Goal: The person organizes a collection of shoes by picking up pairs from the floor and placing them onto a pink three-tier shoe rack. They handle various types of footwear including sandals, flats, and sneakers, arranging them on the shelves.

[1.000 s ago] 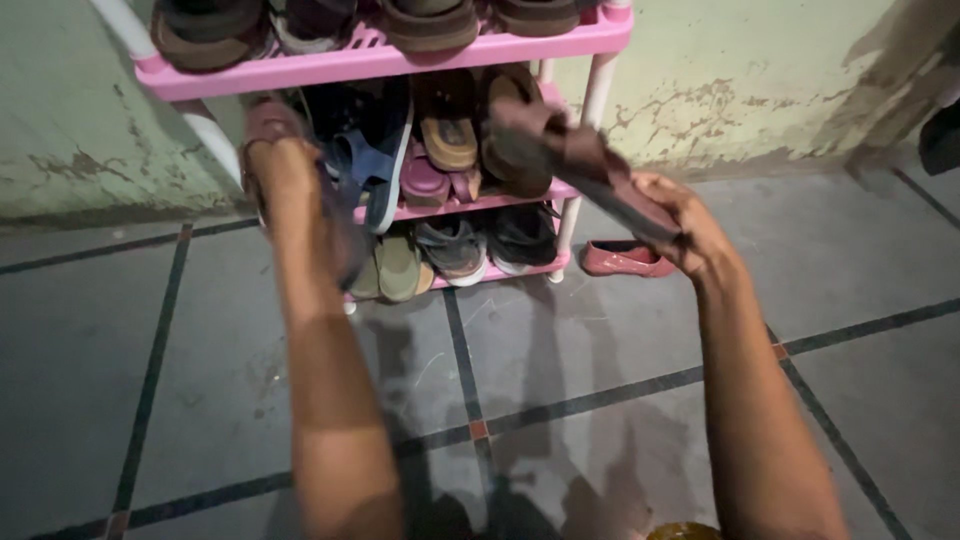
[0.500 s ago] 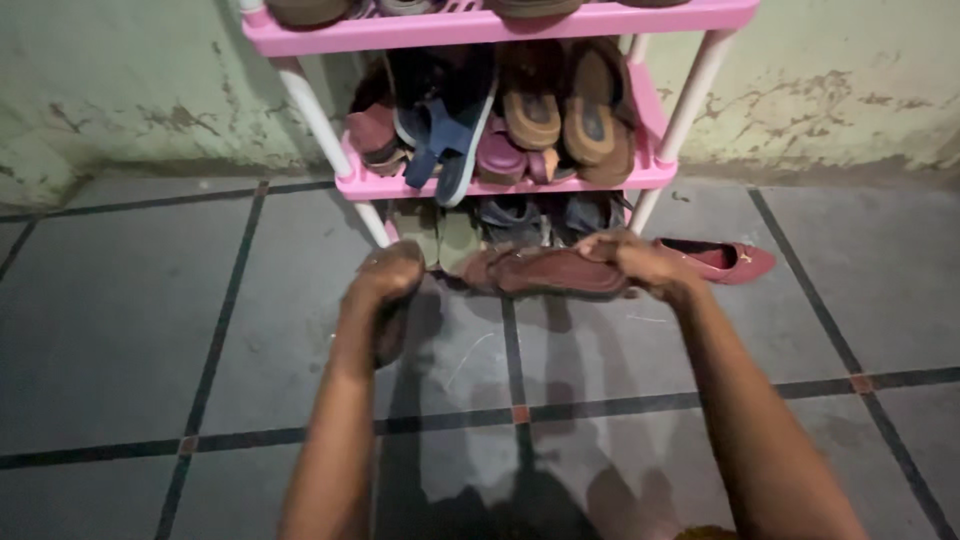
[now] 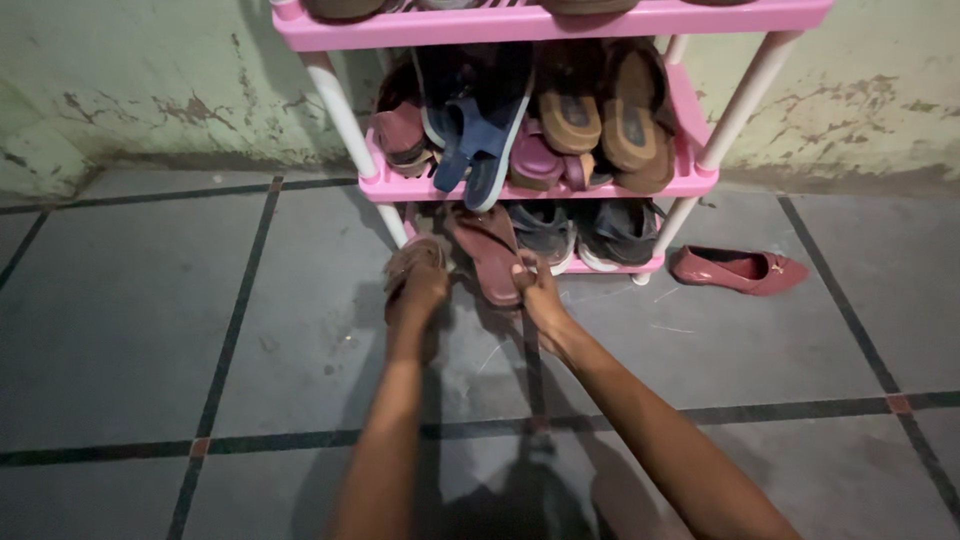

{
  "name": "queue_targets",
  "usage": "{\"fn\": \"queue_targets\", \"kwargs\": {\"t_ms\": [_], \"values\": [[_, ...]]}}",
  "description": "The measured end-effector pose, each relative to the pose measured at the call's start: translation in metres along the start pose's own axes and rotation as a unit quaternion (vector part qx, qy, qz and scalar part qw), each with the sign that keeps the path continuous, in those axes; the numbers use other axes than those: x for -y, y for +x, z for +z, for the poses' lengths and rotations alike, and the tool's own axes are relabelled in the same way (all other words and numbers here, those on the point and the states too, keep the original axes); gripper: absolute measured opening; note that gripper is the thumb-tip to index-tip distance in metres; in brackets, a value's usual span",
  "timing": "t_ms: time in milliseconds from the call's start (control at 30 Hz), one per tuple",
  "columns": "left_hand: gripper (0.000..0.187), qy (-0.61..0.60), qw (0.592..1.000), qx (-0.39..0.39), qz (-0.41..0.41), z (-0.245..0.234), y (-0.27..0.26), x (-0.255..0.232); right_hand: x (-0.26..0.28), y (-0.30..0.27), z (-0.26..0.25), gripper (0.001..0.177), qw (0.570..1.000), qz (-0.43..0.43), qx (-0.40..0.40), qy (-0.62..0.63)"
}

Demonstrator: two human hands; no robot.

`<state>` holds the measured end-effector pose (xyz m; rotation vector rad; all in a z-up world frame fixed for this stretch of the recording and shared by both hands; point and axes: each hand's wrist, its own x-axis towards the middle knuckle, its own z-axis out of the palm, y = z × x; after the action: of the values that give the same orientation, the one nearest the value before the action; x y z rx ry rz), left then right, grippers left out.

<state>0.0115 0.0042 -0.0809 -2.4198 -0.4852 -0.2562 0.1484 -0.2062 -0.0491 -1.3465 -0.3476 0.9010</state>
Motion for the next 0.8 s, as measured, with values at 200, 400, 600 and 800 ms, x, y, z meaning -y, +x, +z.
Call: {"fn": "queue_targets", "kwargs": {"t_ms": [200,400,600,800], "values": [[0.036,0.108,0.993,0.037,-0.009,-0.002,0.010,-0.001,0.006,0.025,0.029,0.065,0.998,-0.051,0.034,0.033],[0.028,-0.320,0.946,0.029,-0.043,0.092,0.019,-0.021,0.013,0.070,0.045,0.062,0.989,-0.137,-0.034,0.035],[0.016,-0.085,0.978,-0.162,0.100,0.104,0.002,-0.027,-0.007,0.119,0.023,0.057,0.920,-0.365,-0.072,-0.122],[0.016,-0.223,0.962,-0.113,0.106,0.105,0.010,-0.026,-0.018,0.116,0.030,0.055,0.904,-0.338,-0.130,-0.228]]}}
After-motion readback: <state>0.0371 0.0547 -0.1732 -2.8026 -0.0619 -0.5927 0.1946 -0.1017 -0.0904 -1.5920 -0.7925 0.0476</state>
